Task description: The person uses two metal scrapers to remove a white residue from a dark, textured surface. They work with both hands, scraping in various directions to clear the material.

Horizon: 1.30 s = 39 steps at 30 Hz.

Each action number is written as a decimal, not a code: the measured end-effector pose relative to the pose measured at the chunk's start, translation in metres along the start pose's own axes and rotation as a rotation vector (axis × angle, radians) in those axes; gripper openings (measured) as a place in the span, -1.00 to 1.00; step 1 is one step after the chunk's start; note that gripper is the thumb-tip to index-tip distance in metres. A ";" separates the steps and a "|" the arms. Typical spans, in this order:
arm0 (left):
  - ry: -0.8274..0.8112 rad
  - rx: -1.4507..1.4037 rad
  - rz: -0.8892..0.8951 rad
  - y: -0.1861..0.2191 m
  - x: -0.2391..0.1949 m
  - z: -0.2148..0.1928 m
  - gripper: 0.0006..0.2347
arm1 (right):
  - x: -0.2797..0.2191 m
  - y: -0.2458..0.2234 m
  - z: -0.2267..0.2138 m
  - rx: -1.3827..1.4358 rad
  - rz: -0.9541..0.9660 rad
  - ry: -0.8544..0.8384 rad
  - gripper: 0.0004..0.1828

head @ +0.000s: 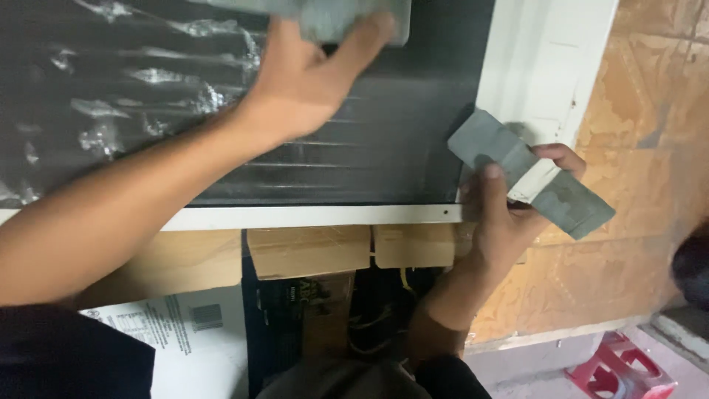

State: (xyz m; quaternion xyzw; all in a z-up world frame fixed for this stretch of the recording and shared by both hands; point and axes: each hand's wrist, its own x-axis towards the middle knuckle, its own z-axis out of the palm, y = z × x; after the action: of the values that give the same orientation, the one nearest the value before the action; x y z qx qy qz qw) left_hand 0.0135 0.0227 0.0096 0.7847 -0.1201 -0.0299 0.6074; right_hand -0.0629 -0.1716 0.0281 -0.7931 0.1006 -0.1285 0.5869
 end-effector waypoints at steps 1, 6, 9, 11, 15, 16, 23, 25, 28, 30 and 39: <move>0.098 -0.159 0.056 -0.001 0.002 -0.001 -0.86 | -0.001 -0.003 0.002 0.011 0.029 0.017 -0.63; 0.169 -0.436 0.065 -0.006 0.008 -0.005 -0.72 | -0.011 -0.015 0.000 -0.053 0.074 0.002 -0.69; 0.197 -0.413 -0.027 0.002 0.007 -0.007 -0.72 | -0.022 -0.042 0.008 0.073 -0.003 -0.068 -0.74; 0.174 -0.424 0.072 0.006 0.006 -0.008 -0.69 | -0.030 -0.060 0.012 -0.029 -0.066 -0.133 -0.73; 0.220 -0.256 0.014 0.016 -0.002 -0.017 -0.70 | -0.013 -0.097 0.008 -0.148 -0.148 -0.431 -0.71; 0.111 -0.191 -0.011 0.014 -0.007 -0.019 -0.70 | -0.001 -0.110 0.003 -0.496 -0.232 -0.640 -0.75; 0.033 -0.288 0.096 0.011 -0.046 -0.062 -0.77 | 0.041 -0.093 0.033 -0.246 -0.310 -0.825 -0.81; -0.028 -0.267 0.111 0.004 -0.050 -0.064 -0.73 | 0.050 -0.072 0.046 -0.061 -0.303 -0.806 -0.80; -0.072 -0.111 0.188 0.001 -0.048 -0.063 -0.71 | 0.057 -0.030 0.068 0.255 -0.260 -0.745 -0.78; -0.055 0.023 0.241 0.000 -0.046 -0.059 -0.72 | 0.056 -0.015 0.074 0.387 -0.219 -0.710 -0.77; 0.017 0.181 0.170 -0.004 -0.043 -0.048 -0.76 | 0.060 -0.006 0.069 0.226 -0.167 -0.738 -0.73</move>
State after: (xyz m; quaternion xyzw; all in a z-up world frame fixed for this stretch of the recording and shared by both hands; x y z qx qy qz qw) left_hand -0.0180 0.0786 0.0139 0.8235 -0.1829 0.0393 0.5356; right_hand 0.0157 -0.1263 0.0194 -0.7216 -0.1968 0.1079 0.6549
